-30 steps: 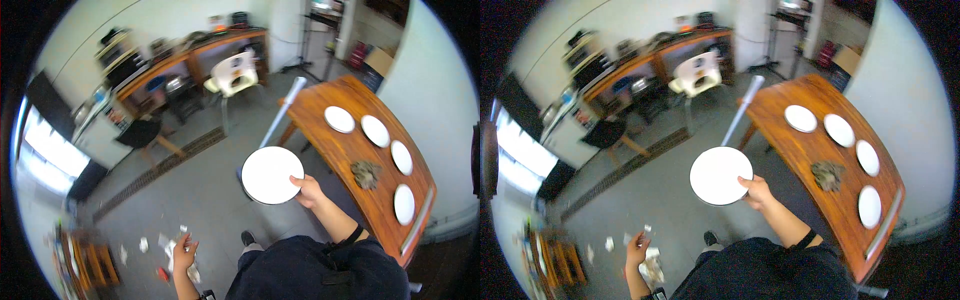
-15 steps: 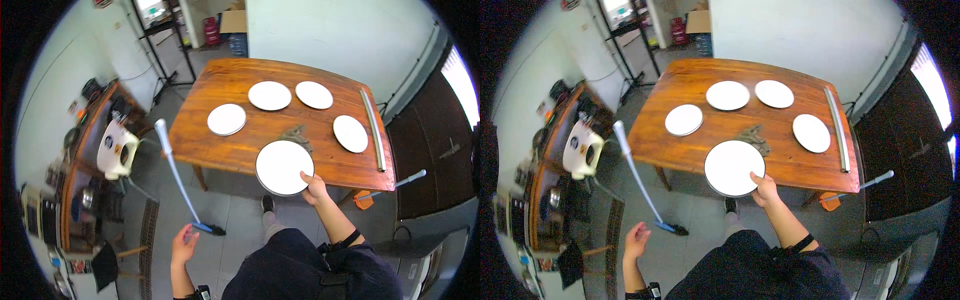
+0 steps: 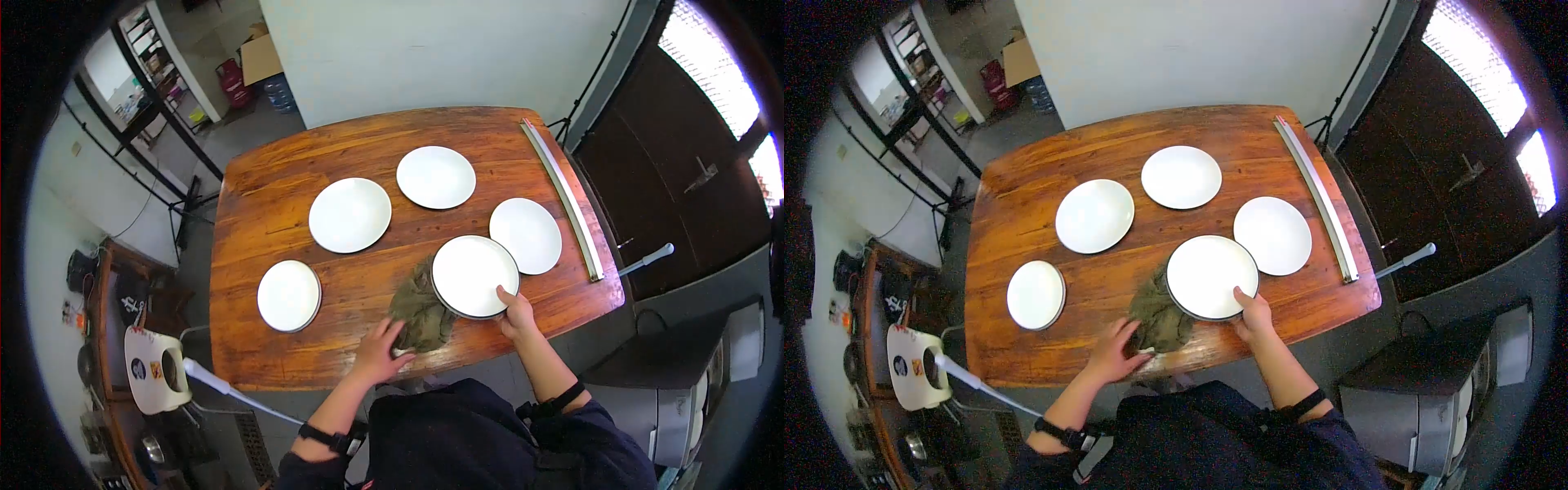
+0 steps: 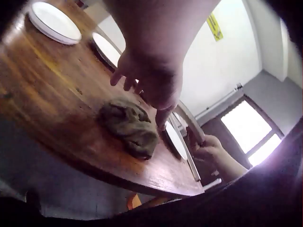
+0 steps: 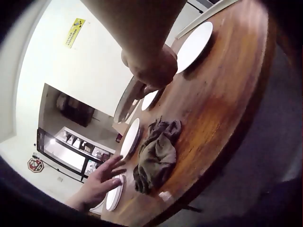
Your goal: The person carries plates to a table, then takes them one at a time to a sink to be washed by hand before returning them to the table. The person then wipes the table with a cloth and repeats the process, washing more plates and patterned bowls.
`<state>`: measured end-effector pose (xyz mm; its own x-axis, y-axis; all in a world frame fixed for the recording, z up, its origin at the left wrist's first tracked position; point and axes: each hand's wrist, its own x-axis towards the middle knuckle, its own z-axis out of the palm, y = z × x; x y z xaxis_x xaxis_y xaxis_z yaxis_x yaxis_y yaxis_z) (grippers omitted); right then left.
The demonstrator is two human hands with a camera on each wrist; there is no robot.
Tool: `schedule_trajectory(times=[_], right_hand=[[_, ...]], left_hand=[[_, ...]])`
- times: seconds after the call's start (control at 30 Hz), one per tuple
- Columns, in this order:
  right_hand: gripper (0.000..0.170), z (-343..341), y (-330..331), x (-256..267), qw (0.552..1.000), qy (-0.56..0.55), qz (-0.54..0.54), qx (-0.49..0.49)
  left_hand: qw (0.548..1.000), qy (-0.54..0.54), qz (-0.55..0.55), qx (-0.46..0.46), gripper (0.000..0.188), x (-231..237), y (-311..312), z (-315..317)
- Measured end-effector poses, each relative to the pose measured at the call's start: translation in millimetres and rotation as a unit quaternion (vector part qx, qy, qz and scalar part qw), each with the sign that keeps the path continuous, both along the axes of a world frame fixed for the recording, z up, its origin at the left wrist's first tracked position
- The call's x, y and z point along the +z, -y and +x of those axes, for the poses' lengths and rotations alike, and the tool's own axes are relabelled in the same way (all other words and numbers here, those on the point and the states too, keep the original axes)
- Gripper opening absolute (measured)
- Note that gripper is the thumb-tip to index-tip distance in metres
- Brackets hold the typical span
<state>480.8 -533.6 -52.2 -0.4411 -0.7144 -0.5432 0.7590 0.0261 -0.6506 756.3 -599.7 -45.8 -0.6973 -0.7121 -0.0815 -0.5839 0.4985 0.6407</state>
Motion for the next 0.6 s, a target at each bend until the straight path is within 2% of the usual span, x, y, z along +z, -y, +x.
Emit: schedule_trajectory(times=[0.07,0.17,0.27,0.37,0.47,0.5,0.6], right_hand=[[0.033,-4.5,-2.4,5.0,1.0,-0.02,0.022,-0.003],[0.032,-8.6,-5.7,2.8,0.999,-0.037,0.015,-0.016],[0.03,-4.4,-7.6,3.5,0.998,-0.042,0.037,-0.036],[0.031,10.5,-2.2,1.5,0.997,-0.032,0.05,-0.05],[0.03,25.8,13.5,-6.5,0.997,-0.014,0.066,-0.03],[0.028,31.2,21.8,-13.9,0.999,-0.011,0.034,-0.031],[0.03,43.0,41.2,-25.6,0.998,0.002,0.054,-0.018]], left_hand=[[0.994,0.075,-0.043,-0.072,0.067,6.4,19.3,-35.1],[0.965,0.169,-0.087,-0.184,0.068,-13.0,34.4,-62.6],[0.952,0.217,-0.075,-0.203,0.062,-26.5,36.9,-63.5],[0.954,0.236,-0.012,-0.186,0.055,-9.9,40.2,-30.9],[0.954,0.262,-0.023,-0.146,0.053,-1.9,49.4,13.7],[0.956,0.26,-0.026,-0.131,0.053,-3.0,51.9,28.6],[0.957,0.262,-0.03,-0.119,0.052,-5.3,50.4,45.0]])
